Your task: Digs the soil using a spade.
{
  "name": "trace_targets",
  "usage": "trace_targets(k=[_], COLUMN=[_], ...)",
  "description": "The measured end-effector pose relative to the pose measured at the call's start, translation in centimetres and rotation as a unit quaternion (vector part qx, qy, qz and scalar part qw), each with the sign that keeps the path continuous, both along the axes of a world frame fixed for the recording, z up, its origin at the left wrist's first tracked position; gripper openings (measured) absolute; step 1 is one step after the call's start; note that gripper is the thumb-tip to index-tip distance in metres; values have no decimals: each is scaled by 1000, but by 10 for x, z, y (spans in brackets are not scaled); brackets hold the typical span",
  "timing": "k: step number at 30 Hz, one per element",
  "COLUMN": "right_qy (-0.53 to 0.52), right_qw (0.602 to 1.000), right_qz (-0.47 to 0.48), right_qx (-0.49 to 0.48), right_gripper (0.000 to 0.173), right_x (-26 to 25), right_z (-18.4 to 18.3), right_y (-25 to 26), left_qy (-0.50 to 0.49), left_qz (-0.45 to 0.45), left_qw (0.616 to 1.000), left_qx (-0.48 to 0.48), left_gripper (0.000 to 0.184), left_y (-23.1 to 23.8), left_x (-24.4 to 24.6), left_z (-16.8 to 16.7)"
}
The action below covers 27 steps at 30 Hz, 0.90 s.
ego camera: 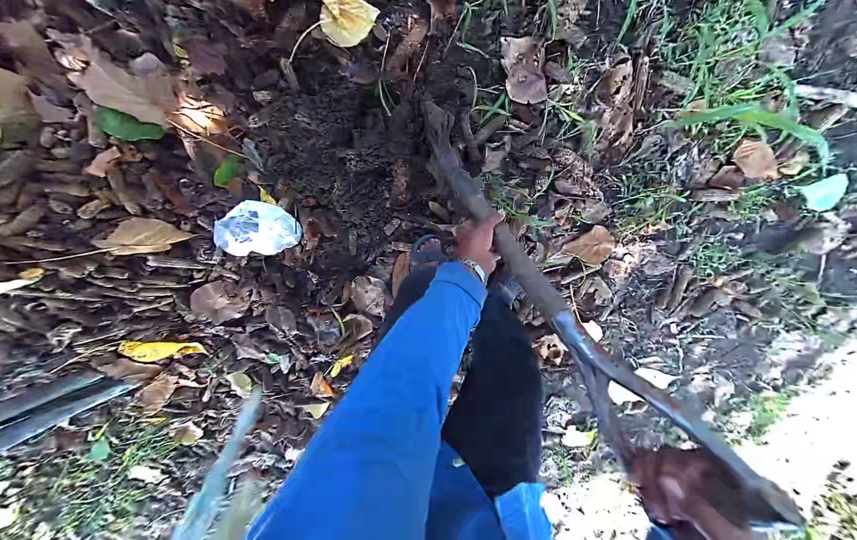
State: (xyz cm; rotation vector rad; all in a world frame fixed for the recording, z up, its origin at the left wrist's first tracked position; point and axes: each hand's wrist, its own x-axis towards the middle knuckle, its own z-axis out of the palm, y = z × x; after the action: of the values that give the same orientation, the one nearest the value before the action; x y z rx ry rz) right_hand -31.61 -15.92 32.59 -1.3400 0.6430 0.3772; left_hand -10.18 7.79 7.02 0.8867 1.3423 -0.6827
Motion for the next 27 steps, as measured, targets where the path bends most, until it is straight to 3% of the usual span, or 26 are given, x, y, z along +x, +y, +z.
trace_targets(k=[2, 5, 7, 9, 10, 13, 14, 16, 18, 21, 23, 27], right_qy=[-26, -28, -54, -85, -119, -228, -238, -242, -231, -159, -117, -90], right_qw=[998, 987, 989, 976, 951, 803, 768, 743, 768, 881, 935, 954], right_qz=[-31, -52, 0, 141, 246, 520, 565, 593, 557, 406, 280, 161], right_qx=[-58, -150, -141, -142, -148, -182, -185, -196, -214, -185, -183, -238], right_gripper=[16, 20, 22, 21, 22, 23, 20, 18, 20, 28, 31, 20], right_x=[65, 104, 116, 107, 105, 111, 107, 94, 75, 44, 26, 5], right_z=[-22, -6, 8, 37, 51, 84, 90, 91, 86, 101, 122, 139], right_y=[-4, -12, 7, 34, 52, 102, 114, 125, 129, 135, 132, 101], left_qy=[-14, 5, 7, -22, -60, -152, -140, -98, -41, 16, 20, 10], left_qz=[-36, -6, 31, 62, 68, 123, 145, 141, 81, 14, -5, -33], left_qw=[999, 998, 998, 996, 992, 966, 966, 977, 993, 999, 1000, 999], left_qx=[-14, -60, -48, -62, -91, -170, -164, -130, -81, -27, -11, 8], left_gripper=[66, 48, 39, 16, 8, 12, 12, 10, 13, 13, 12, 18], left_y=[-2, -42, -38, -9, 18, 82, 94, 105, 104, 97, 83, 40], left_x=[40, 49, 59, 39, 22, -21, -32, -39, -36, -28, -25, -19], left_z=[2, 29, 37, 59, 78, 117, 121, 119, 118, 134, 148, 154])
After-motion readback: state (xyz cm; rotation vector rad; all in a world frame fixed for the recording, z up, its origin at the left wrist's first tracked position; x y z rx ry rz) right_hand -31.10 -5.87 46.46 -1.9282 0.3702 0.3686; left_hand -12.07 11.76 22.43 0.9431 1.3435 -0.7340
